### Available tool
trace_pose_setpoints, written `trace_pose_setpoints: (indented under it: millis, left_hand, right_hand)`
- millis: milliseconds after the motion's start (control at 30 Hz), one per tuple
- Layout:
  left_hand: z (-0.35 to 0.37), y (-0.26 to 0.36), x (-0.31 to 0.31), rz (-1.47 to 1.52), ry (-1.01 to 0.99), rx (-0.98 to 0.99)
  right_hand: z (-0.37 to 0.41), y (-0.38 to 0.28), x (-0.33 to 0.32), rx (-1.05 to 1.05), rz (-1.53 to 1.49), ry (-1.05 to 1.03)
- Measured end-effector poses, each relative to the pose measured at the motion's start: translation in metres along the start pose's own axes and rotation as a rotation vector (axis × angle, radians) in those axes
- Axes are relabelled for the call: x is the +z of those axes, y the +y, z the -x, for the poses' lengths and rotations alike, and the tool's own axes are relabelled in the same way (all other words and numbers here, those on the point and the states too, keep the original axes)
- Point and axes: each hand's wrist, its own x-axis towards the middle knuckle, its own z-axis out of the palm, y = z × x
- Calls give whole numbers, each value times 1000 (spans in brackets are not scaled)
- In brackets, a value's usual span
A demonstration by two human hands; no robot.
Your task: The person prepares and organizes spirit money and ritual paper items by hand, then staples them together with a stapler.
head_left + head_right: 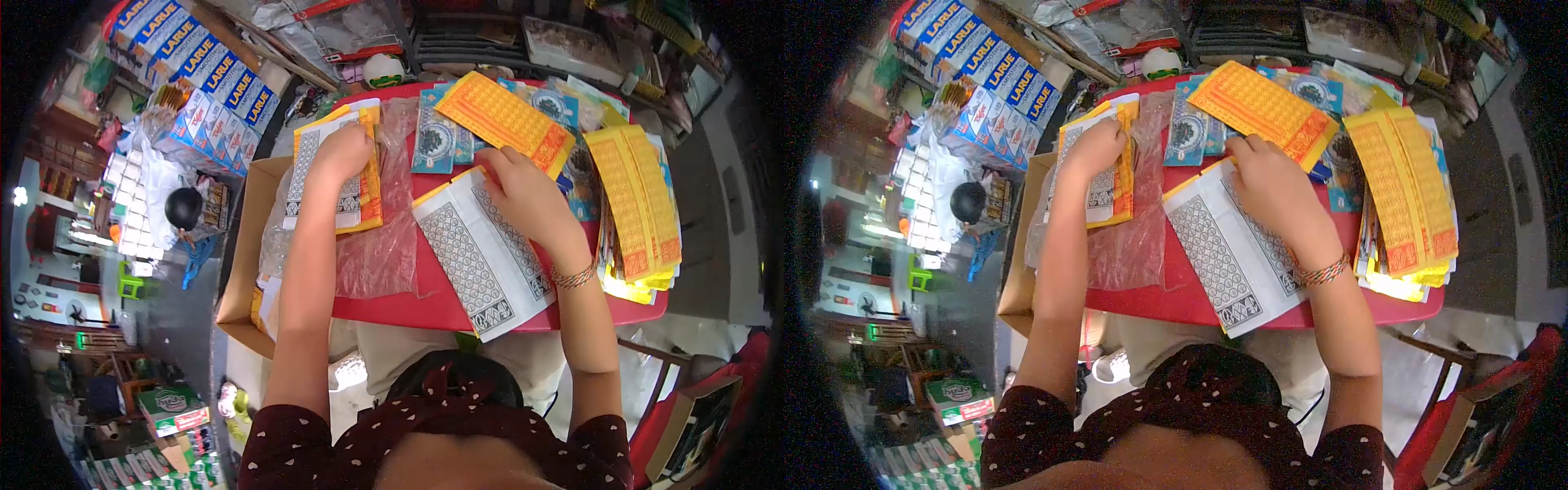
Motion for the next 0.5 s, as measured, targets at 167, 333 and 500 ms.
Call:
trace_pose_setpoints:
  millis: [167,333,500]
  left_hand:
    - [21,-19,4,422,245,-7]
    - [31,-6,8,535,397,-124]
    - [29,1,17,256,516,-180]
  right_hand:
    - [-40,-31,14,-13,-297,-114]
    - [-120,-35,61,-64,-303,-128]
    - [-194,-25,119,9,123,-157]
